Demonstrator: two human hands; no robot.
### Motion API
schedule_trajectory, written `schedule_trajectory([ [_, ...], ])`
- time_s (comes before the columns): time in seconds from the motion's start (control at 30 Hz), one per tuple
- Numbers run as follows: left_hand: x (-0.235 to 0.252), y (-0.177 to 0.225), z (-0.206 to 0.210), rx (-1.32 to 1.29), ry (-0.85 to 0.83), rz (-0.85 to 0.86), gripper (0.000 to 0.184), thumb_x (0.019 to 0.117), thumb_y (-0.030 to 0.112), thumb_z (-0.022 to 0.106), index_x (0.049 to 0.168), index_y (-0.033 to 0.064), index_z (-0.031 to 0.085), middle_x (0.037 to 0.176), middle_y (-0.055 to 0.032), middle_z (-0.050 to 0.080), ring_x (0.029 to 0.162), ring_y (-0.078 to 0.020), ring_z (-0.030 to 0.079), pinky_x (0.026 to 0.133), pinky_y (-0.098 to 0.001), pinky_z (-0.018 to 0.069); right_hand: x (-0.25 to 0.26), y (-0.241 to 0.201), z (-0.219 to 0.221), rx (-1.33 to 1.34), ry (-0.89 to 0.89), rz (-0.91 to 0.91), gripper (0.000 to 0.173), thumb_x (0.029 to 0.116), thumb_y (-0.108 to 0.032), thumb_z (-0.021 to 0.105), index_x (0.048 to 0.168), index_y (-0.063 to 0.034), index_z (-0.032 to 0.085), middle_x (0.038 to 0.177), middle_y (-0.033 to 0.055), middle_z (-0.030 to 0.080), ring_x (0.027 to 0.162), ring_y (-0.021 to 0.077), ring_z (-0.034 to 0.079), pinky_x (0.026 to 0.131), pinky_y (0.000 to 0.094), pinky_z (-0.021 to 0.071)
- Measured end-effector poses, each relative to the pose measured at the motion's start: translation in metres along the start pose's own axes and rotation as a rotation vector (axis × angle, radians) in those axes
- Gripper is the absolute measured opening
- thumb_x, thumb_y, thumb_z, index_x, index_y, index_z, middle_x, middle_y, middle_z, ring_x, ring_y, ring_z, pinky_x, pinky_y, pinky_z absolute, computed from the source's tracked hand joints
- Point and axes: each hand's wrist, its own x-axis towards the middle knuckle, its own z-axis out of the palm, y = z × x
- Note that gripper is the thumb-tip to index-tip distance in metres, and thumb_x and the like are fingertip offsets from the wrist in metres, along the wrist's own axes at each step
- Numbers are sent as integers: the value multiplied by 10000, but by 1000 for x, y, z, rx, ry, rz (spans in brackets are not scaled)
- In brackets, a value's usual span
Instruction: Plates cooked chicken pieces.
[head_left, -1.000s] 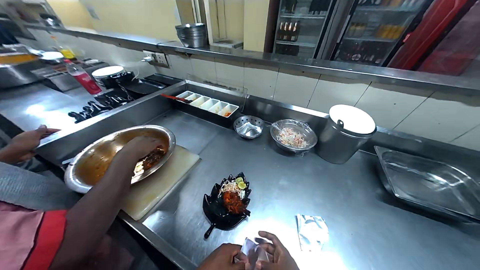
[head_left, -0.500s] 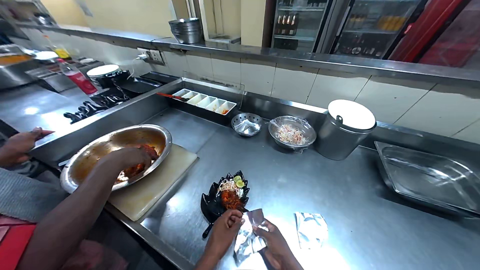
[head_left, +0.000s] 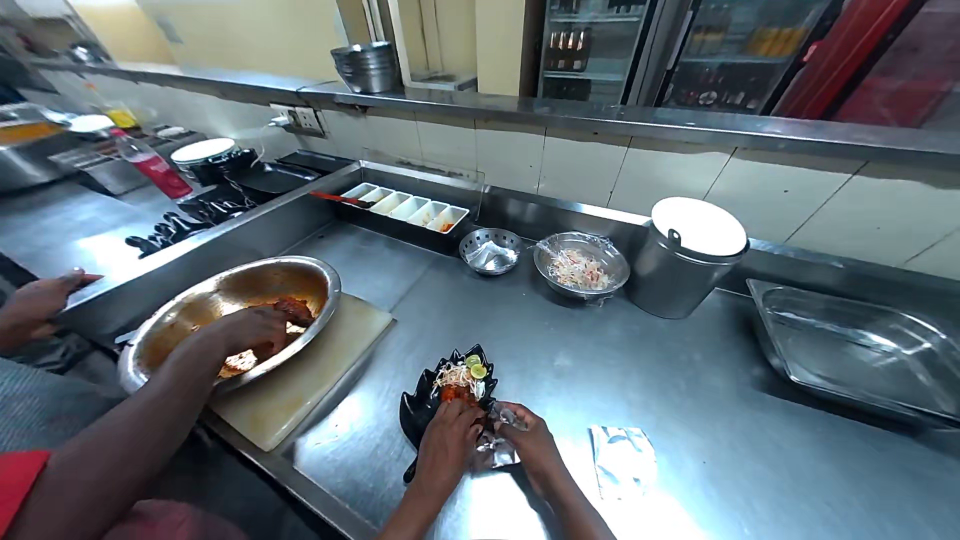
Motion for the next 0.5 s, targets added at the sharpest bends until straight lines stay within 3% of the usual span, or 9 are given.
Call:
schedule_trajectory([
  [0.07,-1,-3,3,8,52,35,233,980,130,638,1151,35,765,1150,-219,711,1139,-411,652,1028,-492,510,1,1,-1,-38,77,-30,313,916,7,650,1228,23,641,1147,147,667,983,171,653,861,347,550],
  [0.17,0,-5,6,28,117,90,211,958,124,659,1113,41,776,1104,-213,722,1079,-415,678,968,-507,544,10,-5,-13,-279,166,-42,297,956,-64,626,1246,-4,650,1095,144,695,950,204,669,859,398,543],
  [0.33,2,-6,11,37,152,117,208,948,116,669,1104,22,770,1099,-220,723,1076,-421,684,954,-519,549,15,-23,-12,-605,26,-10,298,997,-119,597,1272,-19,652,1136,151,707,1012,250,683,924,440,527],
  [0.43,2,-7,12,45,148,112,212,956,135,666,1104,22,767,1097,-214,722,1072,-416,683,951,-517,549,15,-23,-2,-567,-54,4,222,1004,-129,543,1143,-20,677,988,126,678,884,224,642,823,437,510],
  [0.5,3,-8,13,34,172,113,204,950,136,673,1086,22,772,1082,-208,726,1057,-412,688,938,-519,554,15,-23,-1,-443,-60,22,232,1031,-155,528,1134,-17,683,973,108,665,862,186,616,811,408,499],
])
